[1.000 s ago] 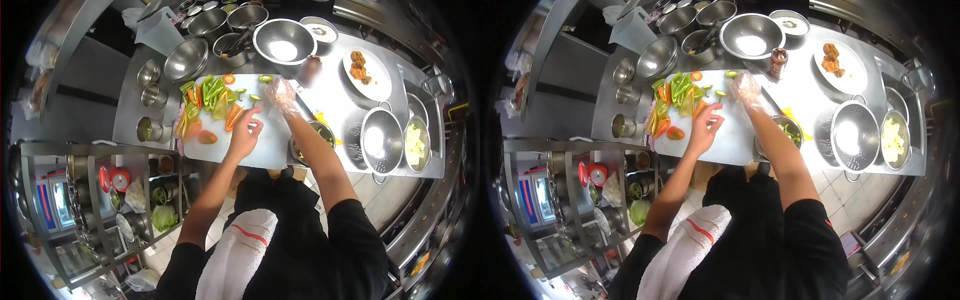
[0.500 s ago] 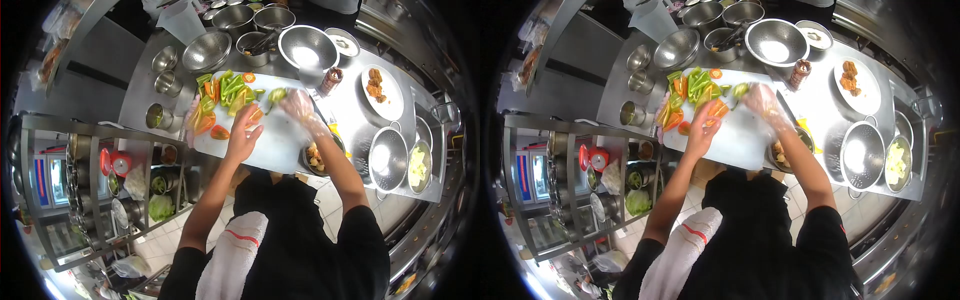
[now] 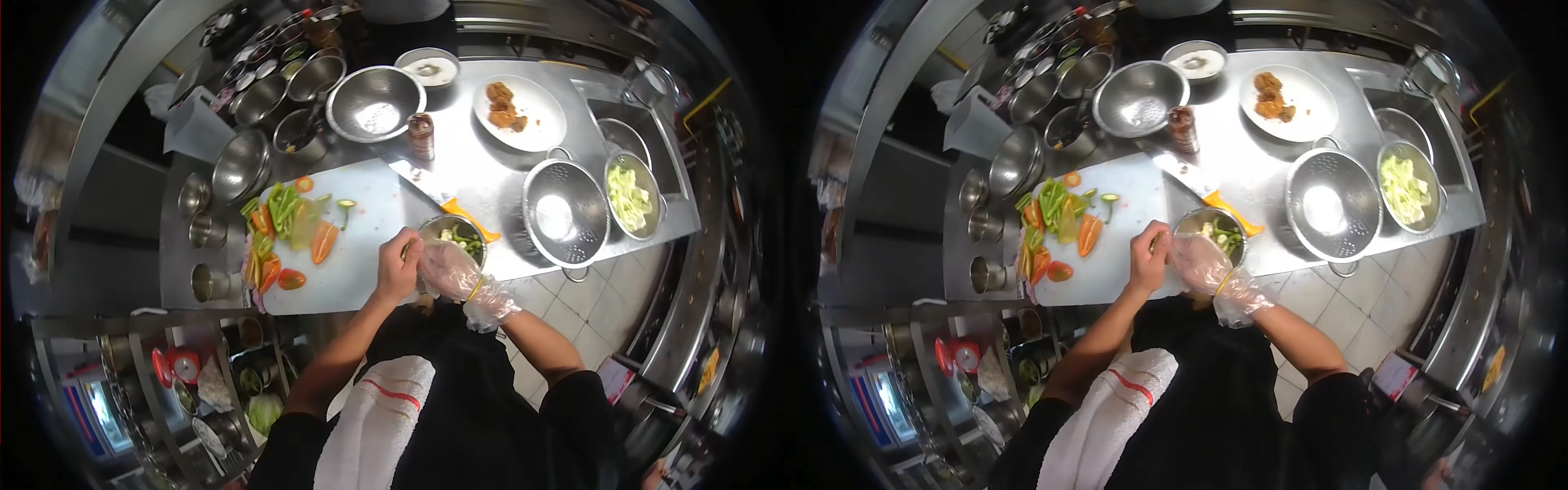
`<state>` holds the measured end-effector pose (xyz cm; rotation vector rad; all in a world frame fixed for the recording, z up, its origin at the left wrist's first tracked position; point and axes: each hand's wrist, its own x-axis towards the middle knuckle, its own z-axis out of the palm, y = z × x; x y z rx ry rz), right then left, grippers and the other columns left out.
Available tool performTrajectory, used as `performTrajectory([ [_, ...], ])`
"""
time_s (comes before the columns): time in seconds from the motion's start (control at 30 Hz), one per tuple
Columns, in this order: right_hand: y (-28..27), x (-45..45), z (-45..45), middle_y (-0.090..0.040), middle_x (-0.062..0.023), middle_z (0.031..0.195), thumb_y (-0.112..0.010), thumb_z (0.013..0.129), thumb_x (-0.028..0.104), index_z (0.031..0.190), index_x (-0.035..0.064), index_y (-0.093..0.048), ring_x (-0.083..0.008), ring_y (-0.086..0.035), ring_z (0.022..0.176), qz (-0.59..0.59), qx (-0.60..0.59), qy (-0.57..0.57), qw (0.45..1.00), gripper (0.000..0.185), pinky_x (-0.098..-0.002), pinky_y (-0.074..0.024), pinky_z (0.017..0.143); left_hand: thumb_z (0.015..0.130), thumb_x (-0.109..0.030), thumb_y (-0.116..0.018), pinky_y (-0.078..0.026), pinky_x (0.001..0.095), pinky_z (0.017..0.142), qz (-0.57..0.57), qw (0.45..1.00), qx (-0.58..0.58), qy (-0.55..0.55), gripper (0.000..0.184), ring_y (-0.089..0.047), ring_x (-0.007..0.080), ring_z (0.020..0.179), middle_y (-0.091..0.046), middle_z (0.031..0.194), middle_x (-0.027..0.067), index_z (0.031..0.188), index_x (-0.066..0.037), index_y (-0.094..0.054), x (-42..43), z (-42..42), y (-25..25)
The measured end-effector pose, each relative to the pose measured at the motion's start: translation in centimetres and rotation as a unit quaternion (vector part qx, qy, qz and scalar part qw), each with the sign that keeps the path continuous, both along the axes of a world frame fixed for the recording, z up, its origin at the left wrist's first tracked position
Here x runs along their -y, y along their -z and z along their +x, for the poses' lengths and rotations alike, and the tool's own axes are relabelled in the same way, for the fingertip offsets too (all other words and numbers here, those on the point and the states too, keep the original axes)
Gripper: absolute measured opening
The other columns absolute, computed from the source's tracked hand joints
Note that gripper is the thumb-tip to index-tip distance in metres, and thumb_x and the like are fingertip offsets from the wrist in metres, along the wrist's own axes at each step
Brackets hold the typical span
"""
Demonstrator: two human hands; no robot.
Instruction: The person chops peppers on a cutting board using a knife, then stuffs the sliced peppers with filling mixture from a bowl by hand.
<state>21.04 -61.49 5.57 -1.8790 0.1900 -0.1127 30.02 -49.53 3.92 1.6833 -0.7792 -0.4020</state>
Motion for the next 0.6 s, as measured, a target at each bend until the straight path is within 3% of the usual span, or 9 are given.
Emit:
performTrajectory([
  [0.03,1.3,0.4,-0.4,-0.060,-0.0180,0.072,-0.051,0.088,0.020,0.082,0.0020,-0.059,-0.0339,-0.060,0.065,-0.127,0.075,-0.013,0.989,0.021,-0.0432,-0.0443,0.059,0.095,-0.026,-0.053,-0.042,0.0300,0.057,0.000,0.999,0.030,0.013,0.029,-0.052,0.0158,0.058,-0.052,0.062,0.0104,0.086,0.002,-0.056,0.5,0.0,-0.5],
  [0.07,1.9,0.8,-0.8,-0.060,-0.0180,0.072,-0.051,0.088,0.020,0.082,0.0020,-0.059,-0.0339,-0.060,0.065,-0.128,0.071,-0.008,0.989,0.021,-0.0432,-0.0443,0.059,0.095,-0.026,-0.053,-0.042,0.0300,0.057,-0.001,0.999,0.027,0.018,0.029,-0.052,0.0158,0.058,-0.052,0.062,0.0104,0.086,0.002,-0.056,1.1,0.0,-0.6],
  [0.13,2.2,1.5,-1.2,-0.059,-0.0145,0.076,-0.054,0.083,0.017,0.082,0.0044,-0.059,-0.0319,-0.059,0.067,-0.312,0.214,-0.021,0.925,0.014,-0.0420,-0.0454,0.058,0.095,-0.025,-0.054,-0.042,0.0284,0.058,-0.039,0.998,0.030,0.046,0.029,-0.050,0.0111,0.061,-0.053,0.063,0.0081,0.085,0.002,-0.058,1.8,0.3,-0.7],
  [0.17,2.3,1.9,-1.5,-0.058,-0.0101,0.079,-0.058,0.077,0.015,0.082,0.0073,-0.060,-0.0281,-0.059,0.068,-0.351,0.196,-0.031,0.915,0.010,-0.0396,-0.0469,0.060,0.095,-0.027,-0.054,-0.042,0.0266,0.059,-0.028,0.998,-0.005,0.058,0.031,-0.048,0.0082,0.065,-0.053,0.065,0.0031,0.083,0.001,-0.061,1.9,0.5,-0.7],
  [0.27,1.8,3.0,-1.2,-0.058,-0.0087,0.077,-0.061,0.074,0.014,0.081,0.0088,-0.060,-0.0268,-0.060,0.069,-0.272,0.275,-0.052,0.921,0.009,-0.0383,-0.0472,0.063,0.099,-0.035,-0.046,-0.042,0.0235,0.054,-0.011,0.986,-0.154,0.060,0.039,-0.049,0.0060,0.064,-0.054,0.068,-0.0020,0.083,-0.003,-0.063,2.3,0.6,-0.1],
  [0.33,1.3,3.1,-1.0,-0.058,-0.0095,0.074,-0.064,0.071,0.013,0.077,0.0096,-0.061,-0.0262,-0.060,0.070,-0.221,0.218,-0.075,0.948,0.007,-0.0368,-0.0474,0.065,0.100,-0.044,-0.041,-0.039,0.0226,0.038,-0.015,0.962,-0.259,0.080,0.049,-0.051,0.0088,0.047,-0.056,0.065,0.0033,0.084,-0.002,-0.062,2.5,0.6,-1.6],
  [0.5,0.4,3.0,-1.2,-0.058,-0.0089,0.072,-0.063,0.071,0.010,0.076,0.0095,-0.060,-0.0262,-0.060,0.071,0.055,0.043,-0.050,0.996,0.006,-0.0368,-0.0467,0.063,0.101,-0.045,-0.035,-0.038,0.0233,0.042,-0.011,0.931,-0.360,0.062,0.053,-0.051,0.0113,0.048,-0.056,0.067,0.0052,0.084,-0.001,-0.060,2.5,0.6,-1.7],
  [0.53,0.7,2.8,-1.3,-0.058,-0.0089,0.072,-0.063,0.071,0.010,0.076,0.0095,-0.060,-0.0262,-0.060,0.071,0.056,0.043,-0.055,0.996,0.006,-0.0368,-0.0467,0.063,0.101,-0.045,-0.035,-0.038,0.0233,0.042,-0.012,0.931,-0.360,0.056,0.053,-0.051,0.0113,0.048,-0.056,0.067,0.0052,0.084,-0.001,-0.060,2.8,0.5,-1.0],
  [0.6,1.2,2.7,-1.2,-0.058,-0.0076,0.075,-0.062,0.074,0.009,0.082,0.0097,-0.059,-0.0263,-0.058,0.072,-0.258,0.137,-0.050,0.955,0.009,-0.0366,-0.0452,0.061,0.099,-0.039,-0.046,-0.037,0.0238,0.048,-0.110,0.993,-0.050,-0.009,0.045,-0.041,0.0085,0.050,-0.048,0.059,-0.0004,0.079,0.000,-0.057,3.4,0.7,0.3],
])
